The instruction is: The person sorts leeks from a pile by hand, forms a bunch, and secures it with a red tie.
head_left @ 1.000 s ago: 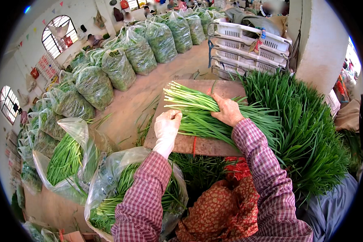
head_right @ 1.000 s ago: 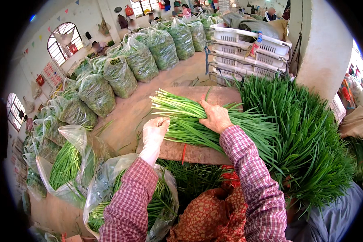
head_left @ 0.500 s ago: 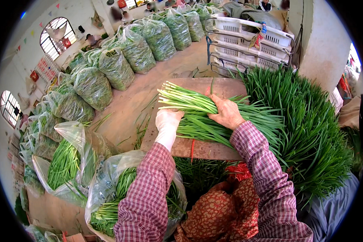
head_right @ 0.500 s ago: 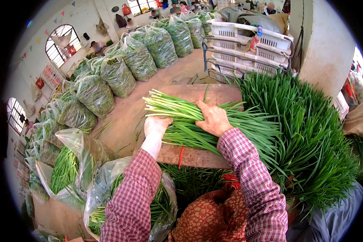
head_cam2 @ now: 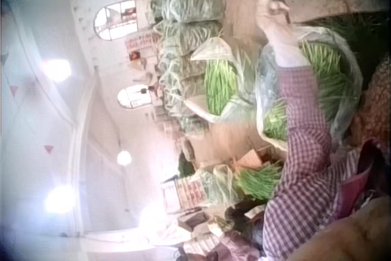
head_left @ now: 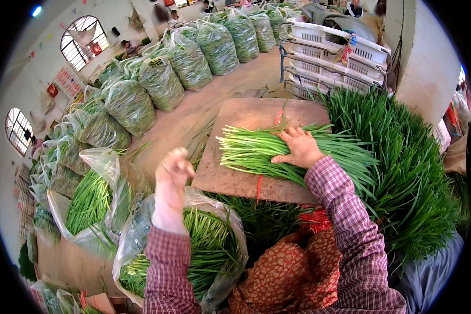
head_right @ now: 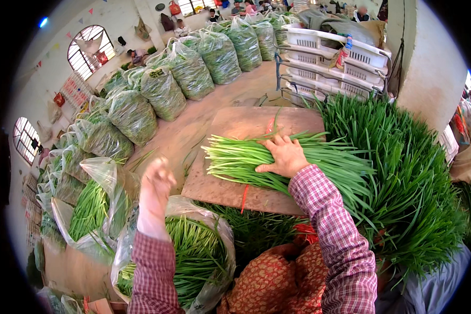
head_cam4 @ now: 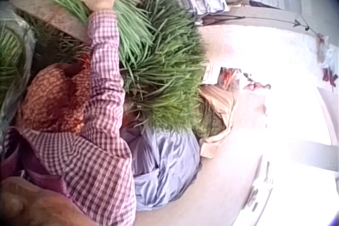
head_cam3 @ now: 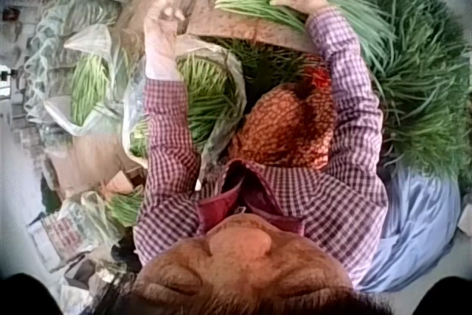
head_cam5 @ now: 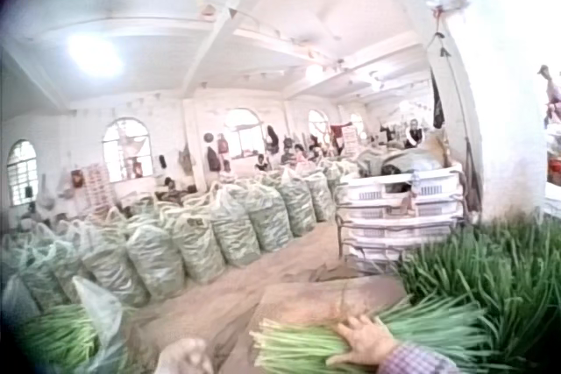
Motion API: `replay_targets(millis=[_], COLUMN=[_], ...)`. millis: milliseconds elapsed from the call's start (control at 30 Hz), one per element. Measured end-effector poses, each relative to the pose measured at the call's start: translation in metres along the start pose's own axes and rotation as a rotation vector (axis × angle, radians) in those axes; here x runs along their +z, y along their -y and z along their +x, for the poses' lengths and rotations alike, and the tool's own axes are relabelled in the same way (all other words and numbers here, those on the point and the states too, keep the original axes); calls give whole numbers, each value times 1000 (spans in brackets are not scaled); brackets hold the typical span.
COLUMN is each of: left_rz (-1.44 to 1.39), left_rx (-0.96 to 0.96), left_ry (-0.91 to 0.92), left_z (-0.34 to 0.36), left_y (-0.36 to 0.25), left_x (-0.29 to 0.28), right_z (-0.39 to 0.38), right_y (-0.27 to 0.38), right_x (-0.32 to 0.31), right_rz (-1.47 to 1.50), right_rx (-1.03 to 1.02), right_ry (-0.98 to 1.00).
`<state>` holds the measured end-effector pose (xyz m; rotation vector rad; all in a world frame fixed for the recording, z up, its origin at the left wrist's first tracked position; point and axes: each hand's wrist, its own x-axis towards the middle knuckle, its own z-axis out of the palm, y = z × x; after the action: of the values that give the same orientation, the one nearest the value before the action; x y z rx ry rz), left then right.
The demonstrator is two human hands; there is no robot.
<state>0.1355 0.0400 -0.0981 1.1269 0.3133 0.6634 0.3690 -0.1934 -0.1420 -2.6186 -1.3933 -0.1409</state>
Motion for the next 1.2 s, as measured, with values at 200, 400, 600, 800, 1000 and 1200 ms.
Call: replay_targets(millis=[200, 400, 600, 800, 1000, 1200], left_rz=[837, 1247, 1015, 273, 145, 142], left_rx=[-146, 230, 173, 288, 34, -194], left_ry=[446, 551, 212, -836, -1045, -983], left_z=[-120, -194, -253, -323, -330, -271], left_y=[50, 51, 6, -20, 7, -4], left_x=[1, 32, -43, -157, -196, -189], right_z=[13, -5, -9, -26, -37, -39], right_y=[23, 12, 83, 233, 387, 441], right_x=[5, 17, -32, -2, 60, 122], right_rz=[-76, -63, -26, 702, 583, 622], right_rx=[71, 160, 86, -538, -629, -707], right_ry=[64, -52, -196, -2, 379, 526])
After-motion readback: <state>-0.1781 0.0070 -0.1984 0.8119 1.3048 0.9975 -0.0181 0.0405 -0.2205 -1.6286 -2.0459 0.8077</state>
